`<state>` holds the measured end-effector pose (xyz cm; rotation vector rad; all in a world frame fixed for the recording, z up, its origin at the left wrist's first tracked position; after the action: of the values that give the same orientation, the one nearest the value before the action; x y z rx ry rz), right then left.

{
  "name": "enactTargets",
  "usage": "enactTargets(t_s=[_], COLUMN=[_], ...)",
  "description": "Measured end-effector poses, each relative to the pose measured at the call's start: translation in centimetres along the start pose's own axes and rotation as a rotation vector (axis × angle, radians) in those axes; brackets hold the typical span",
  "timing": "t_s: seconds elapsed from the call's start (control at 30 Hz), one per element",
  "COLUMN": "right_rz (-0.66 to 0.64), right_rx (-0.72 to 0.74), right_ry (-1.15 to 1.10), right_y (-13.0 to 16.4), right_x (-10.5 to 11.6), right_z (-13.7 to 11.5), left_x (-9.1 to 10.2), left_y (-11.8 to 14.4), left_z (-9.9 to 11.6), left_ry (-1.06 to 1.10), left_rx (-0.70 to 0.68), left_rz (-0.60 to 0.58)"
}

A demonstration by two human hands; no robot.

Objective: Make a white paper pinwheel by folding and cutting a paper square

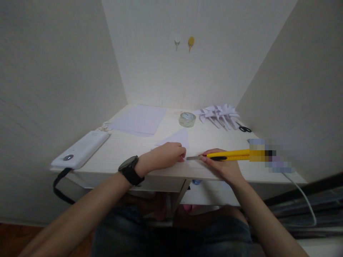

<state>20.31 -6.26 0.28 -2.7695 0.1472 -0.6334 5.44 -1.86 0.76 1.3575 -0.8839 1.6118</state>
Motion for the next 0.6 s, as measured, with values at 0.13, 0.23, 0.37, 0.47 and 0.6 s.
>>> enactTargets(t_s=[0.13, 0.23, 0.37, 0.47, 0.6], right_rz=[0.001, 0.006, -0.008, -0.013, -0.009], right_rx=[0.003, 0.002, 0.014, 0.018, 0.013], right_ry=[0.006, 0.017, 0.018, 0.02, 0.019], right_y=[-0.03, -0.07, -0.11, -0.11, -0.11], right_x=[-0.02, 0.04, -0.02, -0.05, 0.0], right_z=[0.03, 0.06, -0.06, -0.04, 0.07], left_x=[-0.02, -0.1, -0.11, -0.14, -0.18], left_y=[-0.49, -0.62, -0.54, -0.44, -0.38], left_z=[0.04, 0.04, 0.03, 0.13, 0.21], left_ry=[-0.027, -0.031, -0.031, -0.035, -0.047], left_rx=[-0.02, -0.034, -0.028, -0.012, 0.001], left_rz=[-0.023, -0.025, -0.026, -0.038, -0.043])
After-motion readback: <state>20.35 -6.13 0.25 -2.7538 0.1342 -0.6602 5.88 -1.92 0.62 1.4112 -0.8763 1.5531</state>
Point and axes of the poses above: each hand's wrist, its own y-axis away from the middle knuckle, its own x-axis out of the back of the hand, z = x × y, the point moved 10 cm from there along -y, towards the middle knuckle, and after that the axes turned 8 degrees about -z, right-handed, at the moved point
